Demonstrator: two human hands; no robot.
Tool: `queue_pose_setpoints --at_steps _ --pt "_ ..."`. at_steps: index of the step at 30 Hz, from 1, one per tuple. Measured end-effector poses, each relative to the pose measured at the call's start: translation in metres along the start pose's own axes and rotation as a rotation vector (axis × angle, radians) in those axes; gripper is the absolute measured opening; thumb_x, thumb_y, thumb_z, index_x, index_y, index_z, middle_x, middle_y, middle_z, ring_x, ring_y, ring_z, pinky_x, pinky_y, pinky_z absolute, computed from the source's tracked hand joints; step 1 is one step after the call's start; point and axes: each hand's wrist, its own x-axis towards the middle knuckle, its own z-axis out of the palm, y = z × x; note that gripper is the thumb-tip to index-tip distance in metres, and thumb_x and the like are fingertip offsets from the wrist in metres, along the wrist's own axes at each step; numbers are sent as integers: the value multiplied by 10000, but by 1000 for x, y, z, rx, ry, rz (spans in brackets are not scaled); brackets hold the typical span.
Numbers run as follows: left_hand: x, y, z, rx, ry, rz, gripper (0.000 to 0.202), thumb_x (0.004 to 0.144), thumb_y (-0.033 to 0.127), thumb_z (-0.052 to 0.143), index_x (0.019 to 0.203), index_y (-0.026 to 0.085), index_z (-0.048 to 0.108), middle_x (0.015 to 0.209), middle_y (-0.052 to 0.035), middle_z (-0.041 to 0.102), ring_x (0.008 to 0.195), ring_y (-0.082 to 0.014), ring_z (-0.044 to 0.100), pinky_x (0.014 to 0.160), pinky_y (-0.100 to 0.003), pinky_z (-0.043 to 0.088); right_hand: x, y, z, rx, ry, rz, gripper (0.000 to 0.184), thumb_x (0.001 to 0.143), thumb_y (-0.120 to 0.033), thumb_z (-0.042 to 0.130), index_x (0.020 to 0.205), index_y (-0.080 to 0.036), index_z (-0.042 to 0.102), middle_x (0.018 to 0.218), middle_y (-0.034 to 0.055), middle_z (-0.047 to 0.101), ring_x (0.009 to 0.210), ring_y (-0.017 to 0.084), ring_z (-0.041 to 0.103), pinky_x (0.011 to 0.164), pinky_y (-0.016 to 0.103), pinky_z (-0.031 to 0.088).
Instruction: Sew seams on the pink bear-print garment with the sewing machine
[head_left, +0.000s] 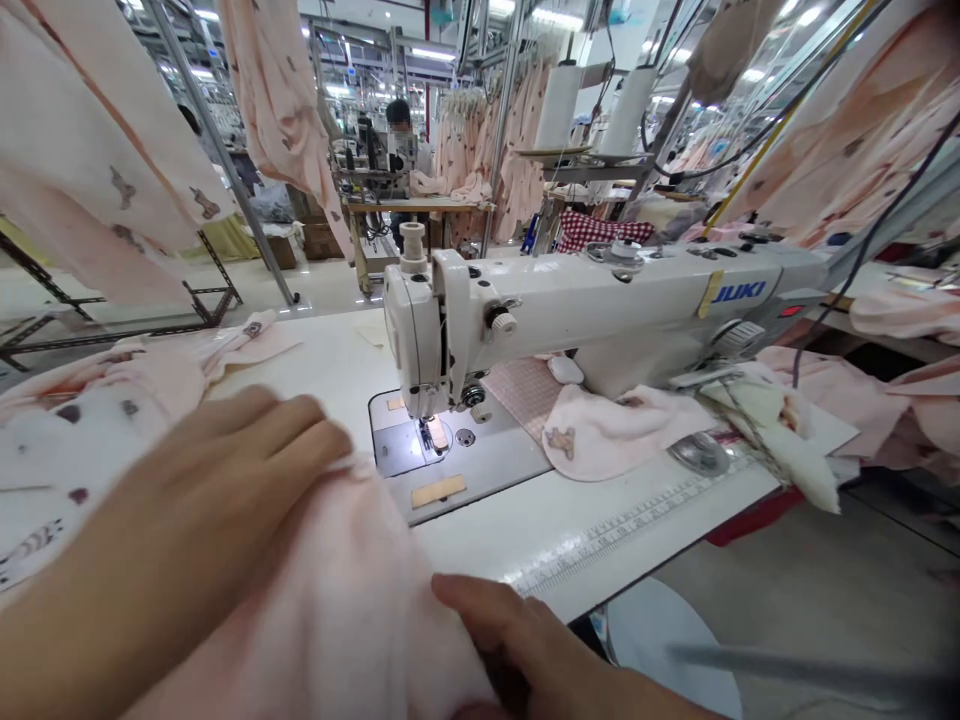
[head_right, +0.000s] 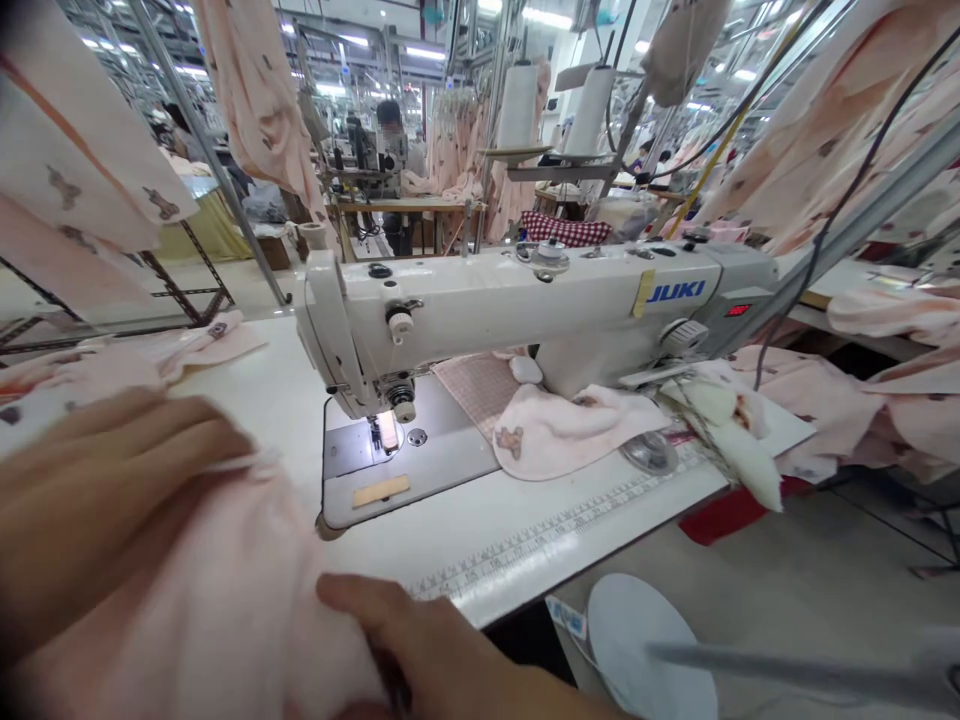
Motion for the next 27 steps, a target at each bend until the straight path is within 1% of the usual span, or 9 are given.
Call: queue_pose_setpoints --at_steps 2,6,8,10,14,16,20,23,27 --pt "31 -3 16 82 -143 10 228 828 195 394 757 235 608 788 -50 615 818 -278 520 771 -475 373 -5 5 1 -260 40 13 509 826 -277 603 1308 -303 442 860 16 610 688 145 574 573 234 403" --pt "54 11 60 114 -148 -5 281 812 43 330 801 188 571 838 -64 606 846 -235 544 901 -508 352 -11 4 -10 -598 174 -52 303 866 -384 568 1143 -264 579 853 50 572 673 163 504 580 275 351" --pt "50 16 68 138 -118 -26 265 831 52 326 831 186 555 891 -70 596 884 -236 538 983 -566 279 -11 2 -15 -646 170 -63 254 873 -420 563 1067 -260 604 828 40 560 692 168 484 614 295 337" --pt "44 20 64 183 -58 -60 233 843 80 342 861 189 547 952 -86 586 952 -263 519 1016 -605 215 -9 -1 -20 -646 110 -48 200 886 -409 553 1007 -263 614 806 23 552 710 168 479 635 305 320" --pt "29 41 53 231 -4 -127 192 837 120 391 898 185 561 944 -108 600 887 -289 520 811 -488 400 13 -1 -43 -685 62 -111 240 881 -203 502 1101 -248 585 824 29 558 743 169 475 635 307 287" --pt "16 55 61 209 -13 -60 193 852 183 424 951 163 588 981 -131 632 897 -300 547 760 -460 421 35 3 -59 -788 44 -150 340 832 -113 498 1138 -239 575 834 41 566 753 175 481 631 303 280" --pt "-15 73 88 225 171 114 406 869 345 464 1178 96 545 1278 -189 561 1166 -326 502 930 -506 354 88 16 -82 -957 -142 -151 350 880 -140 498 1212 -245 538 930 53 605 798 178 537 647 295 317" --pt "-25 70 92 193 148 152 499 857 466 480 1238 146 519 1340 -135 530 1206 -294 497 948 -475 353 108 25 -87 -969 -185 -132 186 944 -268 463 1038 -194 605 930 43 635 762 161 567 629 277 336" --pt "-16 52 89 116 67 117 631 865 553 442 1351 153 405 1438 -98 424 1303 -267 412 1020 -455 356 106 32 -94 -974 -162 -58 163 942 -214 445 923 -172 602 889 27 679 737 156 602 676 276 374"
